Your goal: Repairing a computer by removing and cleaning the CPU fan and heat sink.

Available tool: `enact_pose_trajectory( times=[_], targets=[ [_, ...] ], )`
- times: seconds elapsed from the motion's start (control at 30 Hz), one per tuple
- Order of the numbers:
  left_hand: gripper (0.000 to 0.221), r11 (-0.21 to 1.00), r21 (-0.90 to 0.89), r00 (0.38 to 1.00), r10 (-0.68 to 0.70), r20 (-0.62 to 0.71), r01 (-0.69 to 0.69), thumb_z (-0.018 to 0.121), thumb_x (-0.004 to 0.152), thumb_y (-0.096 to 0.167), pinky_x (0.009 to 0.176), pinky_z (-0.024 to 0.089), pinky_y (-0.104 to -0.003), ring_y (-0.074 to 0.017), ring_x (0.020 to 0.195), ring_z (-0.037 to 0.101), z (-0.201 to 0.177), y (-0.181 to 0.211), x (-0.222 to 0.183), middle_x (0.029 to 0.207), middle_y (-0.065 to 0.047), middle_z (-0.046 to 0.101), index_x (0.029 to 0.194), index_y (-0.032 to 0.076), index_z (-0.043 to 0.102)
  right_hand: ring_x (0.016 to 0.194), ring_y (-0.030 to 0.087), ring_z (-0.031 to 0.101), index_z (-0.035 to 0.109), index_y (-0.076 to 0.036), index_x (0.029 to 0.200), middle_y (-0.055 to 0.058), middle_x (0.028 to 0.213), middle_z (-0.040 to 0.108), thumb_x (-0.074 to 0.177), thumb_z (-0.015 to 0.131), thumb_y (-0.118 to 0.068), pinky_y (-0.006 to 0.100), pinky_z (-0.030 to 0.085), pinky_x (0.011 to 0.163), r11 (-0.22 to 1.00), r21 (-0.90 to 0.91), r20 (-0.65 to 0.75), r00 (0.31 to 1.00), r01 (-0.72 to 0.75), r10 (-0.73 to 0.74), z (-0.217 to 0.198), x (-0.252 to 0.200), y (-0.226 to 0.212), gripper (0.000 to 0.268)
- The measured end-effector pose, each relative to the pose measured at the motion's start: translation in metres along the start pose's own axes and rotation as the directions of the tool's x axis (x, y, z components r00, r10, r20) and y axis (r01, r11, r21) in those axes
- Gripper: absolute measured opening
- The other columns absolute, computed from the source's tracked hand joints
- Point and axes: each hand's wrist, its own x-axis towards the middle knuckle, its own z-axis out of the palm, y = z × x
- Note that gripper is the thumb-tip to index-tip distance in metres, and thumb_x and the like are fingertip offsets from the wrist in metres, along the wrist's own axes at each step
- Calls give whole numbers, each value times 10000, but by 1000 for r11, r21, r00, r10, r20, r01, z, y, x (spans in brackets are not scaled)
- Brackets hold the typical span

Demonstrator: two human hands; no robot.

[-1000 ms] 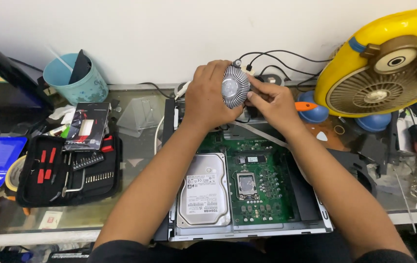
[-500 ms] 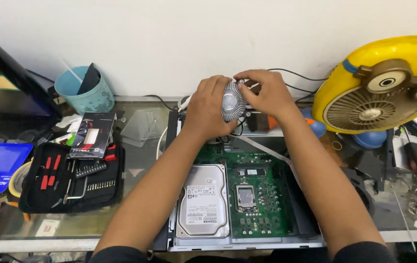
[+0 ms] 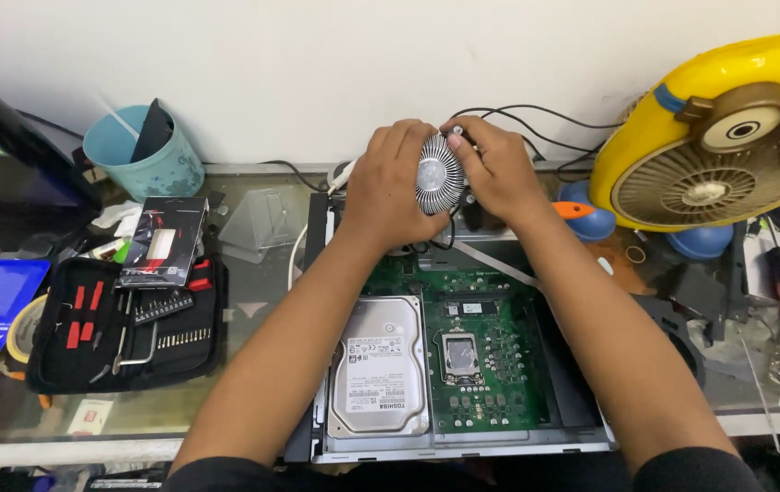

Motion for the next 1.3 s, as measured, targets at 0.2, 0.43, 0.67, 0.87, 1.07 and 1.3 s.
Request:
enact_pose_trajectory(
  times=[0.2,0.43,0.67,0.87,1.07,1.3],
  targets=[
    [850,999,33,999,5,-40,-4,862,536,294,931,560,-477,-349,1123,618,4,0,0,1165,-131,619,1295,65,556,987,309,724,701,-94,1240,159,999,740,1073,584,-221,420,596,823,983,143,25,993,-117,115,1,3,3,240],
    [869,989,52,970,-126,-210,139,851,657,400,986,447,-548,-334,1128,572,1,4,-1,1236,-115,527,1362,84,453,1227,534,586,519,-17,1442,335,1323,586,1081,585,-391,606,501,1011,979,68,86,979,-190,184,-19,18,-62,524],
    [837,990,-50,952,-137,-274,128,846,696,364,932,492,-538,-375,1097,584,1,0,2,1210,-145,515,1362,53,446,1142,456,668,625,-111,1418,254,1318,628,986,746,-232,444,603,882,970,175,-34,983,-170,178,-1,-8,-47,465],
    [817,992,-61,961,-126,-245,115,841,686,400,920,517,-522,-363,1068,602,0,0,1,1174,-155,525,1318,36,473,1199,330,663,645,-150,1427,188,1347,664,974,733,-109,379,600,912,952,288,-65,990,-104,127,3,-17,-32,463],
    [801,987,-71,957,-155,-247,141,860,687,382,957,523,-503,-358,1093,608,1,2,0,1192,-162,528,1298,37,472,1219,352,651,646,-115,1421,203,1351,660,1008,686,-187,413,584,935,953,297,-71,994,-57,82,1,-17,-35,420],
    [851,833,-409,809,-507,-296,373,911,745,458,978,500,-472,-363,1119,608,17,-8,-5,1234,-173,494,1296,33,422,1219,374,581,437,-15,1511,223,1369,524,861,851,-364,462,548,1010,979,142,-134,983,145,-126,1,-18,-37,846]
  ],
)
